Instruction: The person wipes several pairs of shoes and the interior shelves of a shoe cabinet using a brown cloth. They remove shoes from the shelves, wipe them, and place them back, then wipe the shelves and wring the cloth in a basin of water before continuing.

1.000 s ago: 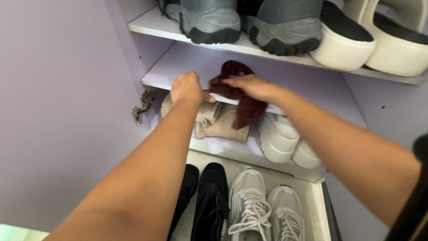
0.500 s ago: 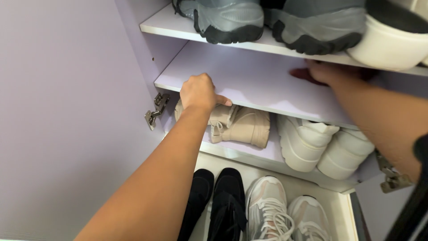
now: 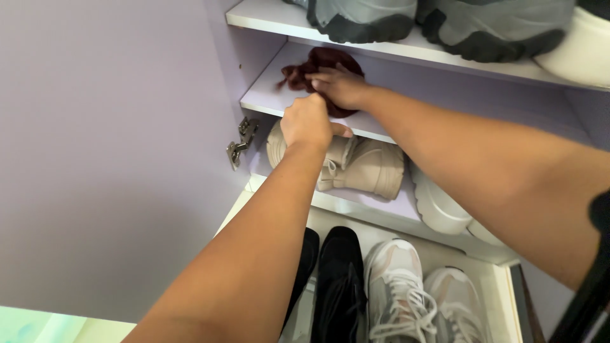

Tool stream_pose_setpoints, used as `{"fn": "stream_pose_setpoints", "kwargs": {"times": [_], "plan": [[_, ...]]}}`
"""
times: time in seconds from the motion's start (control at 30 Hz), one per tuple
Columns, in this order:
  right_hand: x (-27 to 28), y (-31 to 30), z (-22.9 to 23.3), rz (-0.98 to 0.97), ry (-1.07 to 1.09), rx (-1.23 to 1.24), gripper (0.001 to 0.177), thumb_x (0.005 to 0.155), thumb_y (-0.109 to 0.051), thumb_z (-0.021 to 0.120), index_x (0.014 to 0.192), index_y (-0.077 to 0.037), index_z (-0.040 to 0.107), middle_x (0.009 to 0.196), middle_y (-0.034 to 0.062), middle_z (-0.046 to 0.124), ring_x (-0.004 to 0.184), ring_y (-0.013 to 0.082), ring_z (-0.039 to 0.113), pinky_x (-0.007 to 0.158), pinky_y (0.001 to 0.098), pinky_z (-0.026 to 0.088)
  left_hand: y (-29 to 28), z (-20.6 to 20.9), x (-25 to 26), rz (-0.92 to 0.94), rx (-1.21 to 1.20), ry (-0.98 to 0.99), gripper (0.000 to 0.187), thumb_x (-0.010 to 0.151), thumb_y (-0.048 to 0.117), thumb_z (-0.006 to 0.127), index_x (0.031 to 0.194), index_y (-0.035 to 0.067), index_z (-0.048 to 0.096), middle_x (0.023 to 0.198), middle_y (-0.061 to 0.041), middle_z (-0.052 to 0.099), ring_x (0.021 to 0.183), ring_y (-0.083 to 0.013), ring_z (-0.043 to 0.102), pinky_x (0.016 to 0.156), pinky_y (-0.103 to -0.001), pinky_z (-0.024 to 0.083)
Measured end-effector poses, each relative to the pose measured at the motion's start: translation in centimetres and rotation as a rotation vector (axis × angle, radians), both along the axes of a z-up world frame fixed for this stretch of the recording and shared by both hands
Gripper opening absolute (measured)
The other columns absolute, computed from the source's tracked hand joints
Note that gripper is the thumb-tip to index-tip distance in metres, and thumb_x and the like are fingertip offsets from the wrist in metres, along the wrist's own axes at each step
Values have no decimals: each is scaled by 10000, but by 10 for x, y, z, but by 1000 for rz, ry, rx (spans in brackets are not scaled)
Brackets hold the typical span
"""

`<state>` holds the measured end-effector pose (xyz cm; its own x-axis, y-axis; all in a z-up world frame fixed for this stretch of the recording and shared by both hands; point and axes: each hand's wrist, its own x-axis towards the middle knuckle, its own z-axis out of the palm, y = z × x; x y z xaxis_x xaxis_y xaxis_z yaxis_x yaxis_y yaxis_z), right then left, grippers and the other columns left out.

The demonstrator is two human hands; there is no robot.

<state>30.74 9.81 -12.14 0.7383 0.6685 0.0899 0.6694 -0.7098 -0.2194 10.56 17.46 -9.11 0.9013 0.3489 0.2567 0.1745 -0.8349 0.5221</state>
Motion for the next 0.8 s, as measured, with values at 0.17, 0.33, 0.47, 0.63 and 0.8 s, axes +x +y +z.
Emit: {"fn": "stream_pose_setpoints", "kwargs": {"times": [0.17,0.33,0.47,0.63,0.8], "plan": [[-5,-126,-14,-274,9,4,722,936,-732,318,1538,-356,451,1692,78,243,1560,429,105,1270,546,74,2,-11,-10,-56,-36,-90,624,603,433,971,1027,39,736,1098,-197,705,1072,-350,669,926,-422,534],[-72,-300,15,-644,155,-3,1112,744,-870,427,1621,-203,274,1723,113,118,1592,358,45,1270,521,28,36,-16,-20,-162,-41,-104,463,753,319,873,1108,49,746,1299,-210,620,1165,-354,630,997,-435,512],[-109,-292,24,-944,121,-44,1189,728,-893,446,1638,-166,209,1704,190,72,1565,427,3,1235,589,16,72,-19,-34,27,-52,-102,353,859,225,791,1119,-3,722,1352,-227,545,1210,-392,579,991,-442,520],[-118,-158,19,-952,163,-97,1207,775,-951,353,1623,-110,173,1676,237,72,1529,507,-19,1165,704,38,84,-28,-25,40,50,3,453,935,342,707,1206,-20,671,1369,-164,569,1378,-342,479,1089,-434,482],[-93,-42,-10,-161,-100,75,658,960,-569,465,1509,-210,509,1618,117,385,1507,427,241,1217,558,164,86,-60,-10,39,279,-152,528,908,227,617,1333,-78,541,1506,-221,435,1466,-361,328,1142,-429,405]]}}
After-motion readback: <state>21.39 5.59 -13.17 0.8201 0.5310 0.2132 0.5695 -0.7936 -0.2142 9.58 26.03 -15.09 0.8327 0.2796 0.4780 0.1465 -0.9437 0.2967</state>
